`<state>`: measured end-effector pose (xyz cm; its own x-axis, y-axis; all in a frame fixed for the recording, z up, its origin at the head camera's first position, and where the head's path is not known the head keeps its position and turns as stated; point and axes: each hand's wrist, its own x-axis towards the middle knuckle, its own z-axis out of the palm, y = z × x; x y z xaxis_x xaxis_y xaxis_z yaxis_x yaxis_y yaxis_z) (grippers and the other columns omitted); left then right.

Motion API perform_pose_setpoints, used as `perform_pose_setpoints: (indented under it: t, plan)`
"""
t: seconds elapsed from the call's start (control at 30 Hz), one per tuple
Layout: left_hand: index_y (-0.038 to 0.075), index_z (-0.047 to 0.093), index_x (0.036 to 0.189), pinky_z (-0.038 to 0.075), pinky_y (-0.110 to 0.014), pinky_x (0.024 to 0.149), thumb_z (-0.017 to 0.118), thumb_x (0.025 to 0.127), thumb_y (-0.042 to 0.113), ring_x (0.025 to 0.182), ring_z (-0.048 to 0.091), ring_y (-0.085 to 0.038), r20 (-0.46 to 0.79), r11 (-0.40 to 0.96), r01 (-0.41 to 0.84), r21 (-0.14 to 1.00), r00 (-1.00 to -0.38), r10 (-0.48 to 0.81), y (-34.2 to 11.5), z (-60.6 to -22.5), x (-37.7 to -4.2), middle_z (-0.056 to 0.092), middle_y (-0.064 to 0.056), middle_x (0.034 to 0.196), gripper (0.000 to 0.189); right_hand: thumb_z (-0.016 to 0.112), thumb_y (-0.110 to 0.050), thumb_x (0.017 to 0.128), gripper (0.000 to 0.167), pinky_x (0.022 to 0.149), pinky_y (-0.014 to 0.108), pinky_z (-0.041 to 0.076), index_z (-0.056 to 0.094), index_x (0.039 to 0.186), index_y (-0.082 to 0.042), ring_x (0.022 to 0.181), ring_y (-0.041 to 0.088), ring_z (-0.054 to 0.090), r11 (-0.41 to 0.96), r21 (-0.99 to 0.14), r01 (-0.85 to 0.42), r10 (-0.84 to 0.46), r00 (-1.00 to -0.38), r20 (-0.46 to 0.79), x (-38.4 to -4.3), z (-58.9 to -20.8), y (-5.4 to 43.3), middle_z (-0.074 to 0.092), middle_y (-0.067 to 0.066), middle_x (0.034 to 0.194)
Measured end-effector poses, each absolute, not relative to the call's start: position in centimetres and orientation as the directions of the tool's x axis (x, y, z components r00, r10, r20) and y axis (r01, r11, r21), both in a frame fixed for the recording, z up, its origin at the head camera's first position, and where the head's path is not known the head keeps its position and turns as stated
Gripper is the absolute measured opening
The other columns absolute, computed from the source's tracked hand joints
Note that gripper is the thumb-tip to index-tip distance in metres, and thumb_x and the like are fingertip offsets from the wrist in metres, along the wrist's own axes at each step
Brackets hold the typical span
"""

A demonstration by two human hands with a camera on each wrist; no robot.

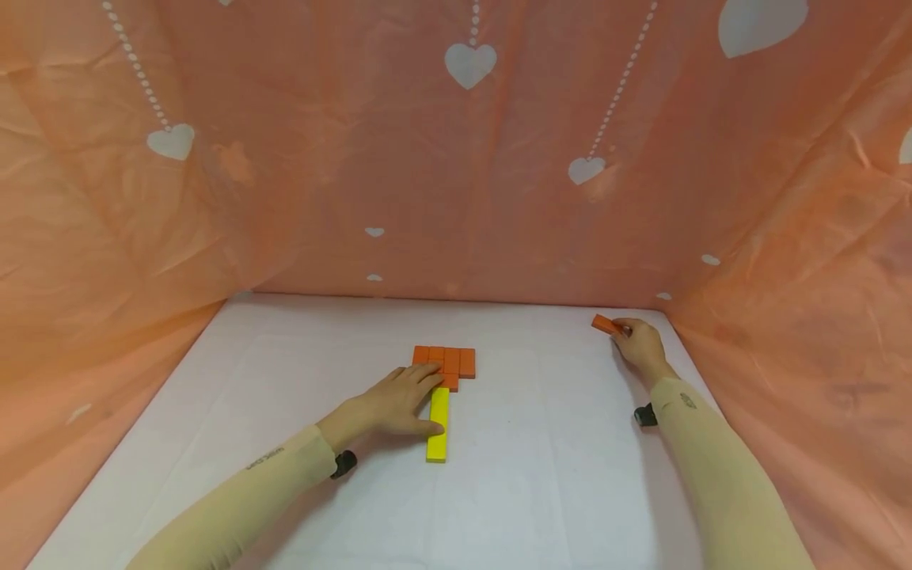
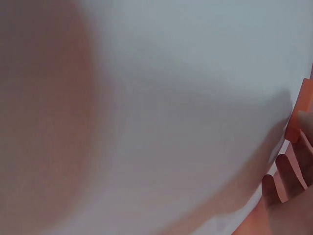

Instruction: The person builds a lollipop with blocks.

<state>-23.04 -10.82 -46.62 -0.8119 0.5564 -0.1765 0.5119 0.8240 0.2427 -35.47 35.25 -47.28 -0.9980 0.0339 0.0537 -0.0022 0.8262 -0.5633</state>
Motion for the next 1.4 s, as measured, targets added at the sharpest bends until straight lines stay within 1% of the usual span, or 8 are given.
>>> perform_pose_setpoints:
  t: [0.2,0.33,0.43,0.53,0.77,1.0,1.17,1.4]
  plan:
    - [0.010,0.039,0.160,0.026,-0.055,0.125,0.068,0.092,0.062,0.155,0.028,-0.033,-0.171,0.823,0.520,0.228,-0.811,0.560,-10.7,-46.7,-23.2,0.027,-0.010,0.170,0.090,0.053,-0.008,0.105,0.039,0.107,0.062,0.043,0.057,0.141,0.005,0.117,0.046,0.054,0.809,-0.586,0.055,0.083,-0.996,0.022,-34.9,-47.2,35.3,0.055,0.035,0.138]
    - [0.011,0.039,0.160,0.026,-0.055,0.125,0.068,0.092,0.062,0.155,0.028,-0.032,-0.172,0.821,0.521,0.233,-0.809,0.562,-10.6,-46.7,-23.3,0.027,-0.010,0.170,0.090,0.055,-0.008,0.105,0.037,0.104,0.061,0.044,0.059,0.140,0.005,0.113,0.044,0.054,0.806,-0.590,0.047,0.085,-0.996,0.038,-34.7,-47.3,35.3,0.058,0.034,0.133]
    - [0.010,0.039,0.160,0.025,-0.055,0.125,0.068,0.092,0.061,0.155,0.028,-0.032,-0.175,0.822,0.518,0.238,-0.809,0.560,-10.6,-46.7,-23.2,0.027,-0.010,0.170,0.090,0.056,-0.007,0.105,0.036,0.104,0.061,0.045,0.060,0.138,0.006,0.114,0.046,0.055,0.804,-0.595,0.014,0.062,-0.996,0.061,-34.6,-47.4,35.2,0.058,0.035,0.131]
    - [0.009,0.040,0.160,0.026,-0.056,0.125,0.069,0.091,0.060,0.155,0.028,-0.033,-0.170,0.819,0.516,0.251,-0.809,0.562,-10.6,-46.6,-23.1,0.028,-0.011,0.170,0.090,0.058,-0.007,0.105,0.035,0.105,0.062,0.044,0.061,0.136,0.007,0.120,0.049,0.055,0.803,-0.595,-0.028,0.033,-0.995,0.091,-34.5,-47.4,34.9,0.058,0.036,0.134]
    - [0.009,0.041,0.159,0.026,-0.057,0.124,0.070,0.091,0.060,0.154,0.029,-0.034,-0.163,0.820,0.513,0.255,-0.813,0.559,-10.7,-46.8,-23.0,0.029,-0.012,0.169,0.089,0.059,-0.008,0.104,0.035,0.109,0.063,0.041,0.063,0.137,0.003,0.127,0.049,0.052,0.769,-0.625,-0.135,-0.047,-0.987,0.154,-34.3,-46.8,32.9,0.057,0.033,0.138]
    - [0.008,0.041,0.159,0.026,-0.056,0.124,0.069,0.092,0.058,0.154,0.028,-0.035,-0.164,0.816,0.518,0.255,-0.809,0.564,-10.8,-46.8,-22.8,0.028,-0.013,0.169,0.088,0.060,-0.006,0.101,0.036,0.110,0.062,0.040,0.065,0.136,0.001,0.128,0.046,0.054,0.734,-0.630,-0.252,-0.134,-0.964,0.230,-33.9,-46.0,29.6,0.060,0.029,0.138]
    - [0.008,0.041,0.159,0.026,-0.057,0.124,0.069,0.092,0.059,0.155,0.028,-0.035,-0.169,0.819,0.514,0.254,-0.811,0.561,-10.7,-46.7,-22.8,0.028,-0.013,0.169,0.088,0.060,-0.003,0.101,0.036,0.113,0.060,0.041,0.066,0.137,-0.003,0.134,0.043,0.053,0.713,-0.639,-0.291,-0.178,-0.955,0.236,-34.0,-45.6,26.8,0.062,0.023,0.140]
    - [0.010,0.040,0.160,0.024,-0.057,0.125,0.069,0.092,0.060,0.156,0.027,-0.033,-0.172,0.826,0.507,0.247,-0.816,0.552,-10.7,-46.8,-22.9,0.027,-0.011,0.170,0.089,0.065,-0.004,0.100,0.035,0.111,0.058,0.044,0.068,0.135,-0.003,0.132,0.041,0.056,0.692,-0.625,-0.361,-0.251,-0.932,0.260,-34.0,-44.9,22.7,0.064,0.020,0.138]
